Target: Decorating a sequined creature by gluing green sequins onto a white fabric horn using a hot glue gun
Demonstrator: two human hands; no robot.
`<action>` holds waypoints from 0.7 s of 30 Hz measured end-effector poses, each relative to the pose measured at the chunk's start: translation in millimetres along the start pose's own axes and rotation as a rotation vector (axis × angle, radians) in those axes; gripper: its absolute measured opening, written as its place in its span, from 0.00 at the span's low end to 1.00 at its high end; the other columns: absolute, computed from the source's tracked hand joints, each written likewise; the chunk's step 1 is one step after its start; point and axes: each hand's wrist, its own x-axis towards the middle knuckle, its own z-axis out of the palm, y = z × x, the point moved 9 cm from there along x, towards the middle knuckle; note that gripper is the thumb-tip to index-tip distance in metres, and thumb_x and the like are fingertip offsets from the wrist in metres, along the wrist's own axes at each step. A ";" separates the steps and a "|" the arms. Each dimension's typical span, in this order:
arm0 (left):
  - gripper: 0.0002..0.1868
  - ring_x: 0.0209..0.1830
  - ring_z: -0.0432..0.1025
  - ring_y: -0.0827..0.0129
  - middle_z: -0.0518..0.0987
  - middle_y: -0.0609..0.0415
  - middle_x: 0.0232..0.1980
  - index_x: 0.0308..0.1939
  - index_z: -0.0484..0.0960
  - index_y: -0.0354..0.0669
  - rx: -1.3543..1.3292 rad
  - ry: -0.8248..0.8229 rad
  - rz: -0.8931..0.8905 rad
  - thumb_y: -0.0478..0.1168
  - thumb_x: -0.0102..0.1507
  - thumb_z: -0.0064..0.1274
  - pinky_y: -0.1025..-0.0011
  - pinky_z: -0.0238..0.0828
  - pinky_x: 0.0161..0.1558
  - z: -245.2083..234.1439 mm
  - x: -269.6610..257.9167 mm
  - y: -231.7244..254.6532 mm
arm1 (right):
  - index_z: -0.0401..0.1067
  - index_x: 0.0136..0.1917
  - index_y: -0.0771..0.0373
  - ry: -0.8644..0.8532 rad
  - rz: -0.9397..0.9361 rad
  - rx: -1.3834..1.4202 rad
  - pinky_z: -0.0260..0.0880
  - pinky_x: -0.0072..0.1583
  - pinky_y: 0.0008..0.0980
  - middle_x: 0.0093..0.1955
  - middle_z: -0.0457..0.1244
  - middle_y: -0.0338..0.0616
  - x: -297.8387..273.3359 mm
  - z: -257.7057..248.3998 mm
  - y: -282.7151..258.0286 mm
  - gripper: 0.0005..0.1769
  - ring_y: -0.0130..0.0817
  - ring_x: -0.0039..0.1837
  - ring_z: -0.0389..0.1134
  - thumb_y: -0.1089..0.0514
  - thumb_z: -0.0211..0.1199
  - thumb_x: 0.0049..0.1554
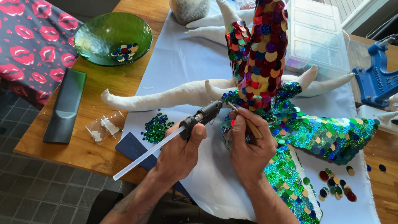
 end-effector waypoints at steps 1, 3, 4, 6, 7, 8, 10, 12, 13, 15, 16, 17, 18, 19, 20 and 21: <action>0.25 0.13 0.65 0.64 0.66 0.53 0.14 0.30 0.80 0.48 0.000 0.001 0.000 0.56 0.73 0.38 0.67 0.68 0.26 -1.2 0.8 4.8 | 0.76 0.55 0.74 0.000 0.000 0.001 0.71 0.36 0.28 0.42 0.72 0.58 0.3 0.1 -0.6 0.08 0.28 0.32 0.70 0.72 0.61 0.62; 0.24 0.15 0.64 0.67 0.65 0.54 0.15 0.33 0.81 0.48 -0.036 -0.020 0.012 0.56 0.73 0.38 0.68 0.69 0.27 -1.5 2.6 15.6 | 0.77 0.53 0.73 -0.004 -0.014 -0.028 0.70 0.35 0.27 0.42 0.72 0.57 1.1 0.4 -2.9 0.07 0.29 0.31 0.69 0.72 0.62 0.61; 0.24 0.15 0.64 0.67 0.65 0.54 0.15 0.33 0.81 0.48 -0.037 -0.020 0.012 0.56 0.73 0.38 0.68 0.69 0.27 -1.6 1.6 15.9 | 0.77 0.53 0.73 -0.004 -0.014 -0.028 0.70 0.35 0.27 0.42 0.72 0.57 0.8 0.6 -2.7 0.07 0.29 0.31 0.69 0.72 0.62 0.61; 0.24 0.15 0.65 0.67 0.65 0.55 0.16 0.34 0.81 0.49 -0.037 -0.013 0.006 0.57 0.73 0.36 0.68 0.69 0.27 -2.6 -0.8 15.8 | 0.77 0.54 0.72 -0.015 -0.016 -0.046 0.69 0.34 0.26 0.42 0.72 0.57 -0.3 2.2 -2.6 0.08 0.27 0.32 0.69 0.71 0.63 0.61; 0.24 0.15 0.65 0.67 0.65 0.55 0.16 0.34 0.81 0.49 -0.037 -0.012 0.006 0.57 0.73 0.36 0.68 0.69 0.27 -4.0 -0.6 16.3 | 0.77 0.54 0.72 -0.016 -0.017 -0.045 0.69 0.34 0.26 0.42 0.72 0.57 0.1 2.5 -2.4 0.08 0.27 0.32 0.69 0.71 0.63 0.61; 0.24 0.15 0.65 0.67 0.66 0.54 0.16 0.35 0.81 0.49 -0.046 -0.007 0.022 0.56 0.73 0.36 0.69 0.70 0.27 -5.6 -0.3 18.3 | 0.78 0.54 0.72 -0.019 -0.041 -0.062 0.72 0.38 0.29 0.43 0.72 0.58 0.5 3.1 -4.3 0.08 0.33 0.37 0.72 0.71 0.63 0.61; 0.23 0.15 0.66 0.66 0.66 0.54 0.16 0.35 0.81 0.49 -0.055 -0.002 0.037 0.55 0.73 0.36 0.69 0.70 0.27 -8.4 -0.3 20.2 | 0.78 0.54 0.71 -0.023 -0.065 -0.078 0.75 0.41 0.31 0.45 0.73 0.59 1.1 4.8 -7.0 0.08 0.39 0.43 0.76 0.71 0.64 0.61; 0.23 0.14 0.65 0.66 0.66 0.55 0.16 0.36 0.81 0.49 -0.045 -0.004 0.047 0.55 0.73 0.36 0.69 0.69 0.27 -9.8 -0.5 21.4 | 0.78 0.55 0.71 -0.031 -0.085 -0.098 0.77 0.44 0.33 0.46 0.73 0.59 1.7 7.1 -10.2 0.09 0.42 0.47 0.77 0.71 0.64 0.61; 0.23 0.14 0.65 0.66 0.66 0.55 0.16 0.36 0.81 0.49 -0.046 -0.004 0.048 0.55 0.73 0.36 0.69 0.69 0.27 -9.8 -1.4 21.3 | 0.78 0.55 0.71 -0.031 -0.086 -0.099 0.77 0.44 0.33 0.46 0.73 0.59 1.7 7.8 -9.8 0.09 0.42 0.47 0.77 0.71 0.64 0.61; 0.24 0.14 0.65 0.67 0.65 0.54 0.16 0.35 0.81 0.48 -0.066 -0.003 0.030 0.55 0.73 0.36 0.69 0.69 0.26 -9.8 -3.3 19.4 | 0.79 0.55 0.71 -0.040 -0.109 -0.106 0.78 0.48 0.35 0.47 0.73 0.59 1.2 9.9 -10.9 0.09 0.44 0.49 0.77 0.71 0.64 0.60; 0.24 0.14 0.65 0.67 0.65 0.54 0.16 0.35 0.81 0.48 -0.066 -0.003 0.030 0.55 0.73 0.36 0.69 0.69 0.26 -10.0 -3.9 19.2 | 0.79 0.55 0.71 -0.040 -0.109 -0.106 0.78 0.48 0.35 0.47 0.73 0.59 1.2 10.4 -11.3 0.09 0.44 0.49 0.77 0.71 0.64 0.60; 0.24 0.14 0.65 0.67 0.65 0.54 0.16 0.36 0.81 0.48 -0.066 -0.004 0.029 0.55 0.73 0.36 0.69 0.69 0.26 -9.9 -4.4 19.0 | 0.79 0.56 0.71 -0.043 -0.111 -0.106 0.78 0.49 0.36 0.48 0.73 0.60 1.3 10.9 -11.7 0.10 0.45 0.51 0.77 0.71 0.65 0.60; 0.24 0.14 0.65 0.67 0.65 0.54 0.17 0.36 0.82 0.47 -0.066 -0.005 0.028 0.55 0.73 0.36 0.68 0.69 0.26 -9.8 -4.9 18.8 | 0.78 0.56 0.71 -0.046 -0.113 -0.107 0.78 0.50 0.37 0.49 0.73 0.60 1.4 11.4 -12.2 0.10 0.47 0.52 0.77 0.71 0.65 0.61; 0.24 0.14 0.65 0.67 0.65 0.54 0.17 0.36 0.82 0.47 -0.066 -0.004 0.029 0.55 0.73 0.36 0.68 0.69 0.26 -12.3 -4.6 21.8 | 0.78 0.56 0.71 -0.046 -0.115 -0.106 0.78 0.50 0.37 0.49 0.73 0.60 1.1 10.7 -14.2 0.10 0.47 0.52 0.77 0.71 0.65 0.61; 0.26 0.16 0.60 0.72 0.65 0.58 0.20 0.37 0.81 0.47 -0.070 -0.054 -0.065 0.59 0.71 0.36 0.71 0.61 0.25 -10.0 -4.6 16.4 | 0.76 0.58 0.73 -0.083 -0.125 -0.149 0.80 0.54 0.35 0.52 0.72 0.60 0.5 13.6 -16.6 0.10 0.45 0.55 0.77 0.71 0.63 0.62; 0.28 0.18 0.54 0.77 0.65 0.63 0.23 0.38 0.80 0.46 -0.074 -0.105 -0.162 0.63 0.68 0.36 0.73 0.53 0.24 -7.2 -6.3 11.0 | 0.74 0.59 0.75 -0.120 -0.133 -0.193 0.81 0.58 0.32 0.55 0.71 0.60 -0.7 15.9 -18.9 0.10 0.43 0.57 0.77 0.71 0.62 0.63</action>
